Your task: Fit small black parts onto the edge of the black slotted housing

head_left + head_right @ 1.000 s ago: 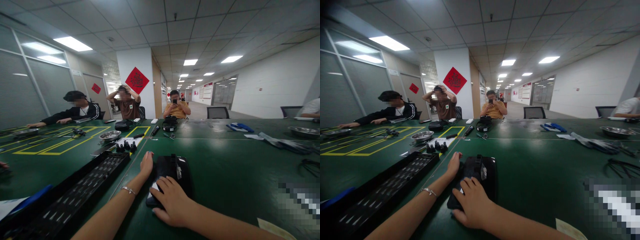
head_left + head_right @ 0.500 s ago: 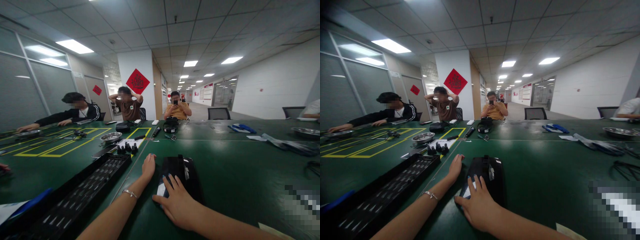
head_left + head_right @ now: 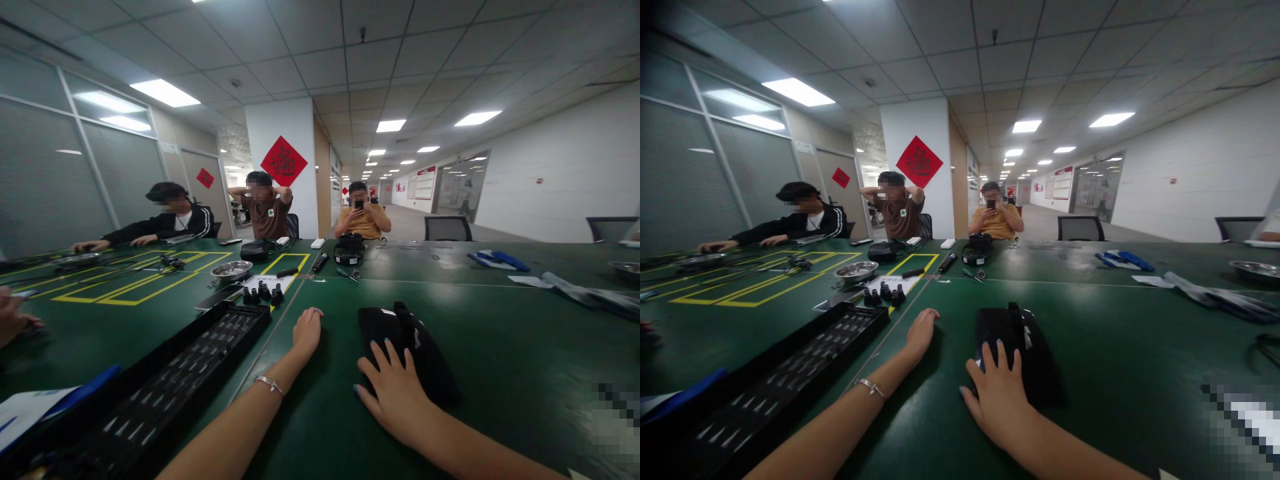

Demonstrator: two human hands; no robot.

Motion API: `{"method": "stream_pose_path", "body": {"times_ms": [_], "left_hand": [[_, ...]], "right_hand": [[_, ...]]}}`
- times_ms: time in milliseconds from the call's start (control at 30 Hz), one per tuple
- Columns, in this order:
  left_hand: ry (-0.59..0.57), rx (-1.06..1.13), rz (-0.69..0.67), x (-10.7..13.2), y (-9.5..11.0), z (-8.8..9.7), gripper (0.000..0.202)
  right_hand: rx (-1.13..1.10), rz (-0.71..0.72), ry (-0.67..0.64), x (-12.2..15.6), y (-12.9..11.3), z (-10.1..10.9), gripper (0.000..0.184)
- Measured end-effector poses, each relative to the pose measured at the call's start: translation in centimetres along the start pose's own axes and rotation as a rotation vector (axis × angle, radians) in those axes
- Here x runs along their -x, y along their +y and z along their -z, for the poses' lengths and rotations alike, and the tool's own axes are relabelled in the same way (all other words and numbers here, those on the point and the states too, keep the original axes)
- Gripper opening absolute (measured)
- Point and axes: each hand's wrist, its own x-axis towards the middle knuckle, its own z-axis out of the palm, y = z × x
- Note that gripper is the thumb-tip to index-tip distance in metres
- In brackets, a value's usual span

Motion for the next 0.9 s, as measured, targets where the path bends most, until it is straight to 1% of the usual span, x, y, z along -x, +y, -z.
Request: {"method": "stream_pose_path", "body": {"times_ms": [133, 200, 367, 467, 567, 667, 833, 867, 900], "left_hand": [[-0.044, -0.033, -0.006, 0.2, 0.2, 0.1, 0.029], [-0.046, -0.039, -0.015, 0.2, 0.2, 0.1, 0.029], [-0.042, -0.037, -0.043, 0.0, -0.2, -0.1, 0.028], [-0.043, -0.046, -0.048, 0.0, -0.2, -0.1, 0.028], [-0.047, -0.048, -0.057, 0.2, 0.2, 0.1, 0.028], [-0.061, -0.049, -0.064, 0.5, 0.6, 0.3, 0.028], [-0.07, -0.089, -0.075, 0.6, 0.5, 0.3, 0.028], [-0.071, -0.098, -0.082, 0.5, 0.4, 0.3, 0.029], [-0.071, -0.106, -0.089, 0.4, 0.2, 0.2, 0.029]], "right_hand": [[0.102, -0.144, -0.077, -0.8, 1.7, 0.4, 0.044], [0.148, -0.181, -0.119, -1.3, 2.9, 0.4, 0.046], [0.179, -0.275, -0.089, -2.1, 6.7, -0.4, 0.054], [0.156, -0.381, -0.131, -2.5, 9.2, -0.2, 0.055], [0.113, -0.574, -0.205, -2.7, 11.9, 0.6, 0.051], [0.09, -0.741, -0.229, -3.0, 15.2, 1.4, 0.05], [0.078, -0.866, -0.209, -3.3, 21.3, 1.8, 0.05], [0.087, -0.882, -0.186, -3.1, 22.5, 1.8, 0.049], [0.105, -0.899, -0.13, -3.0, 23.6, 1.7, 0.047]]}}
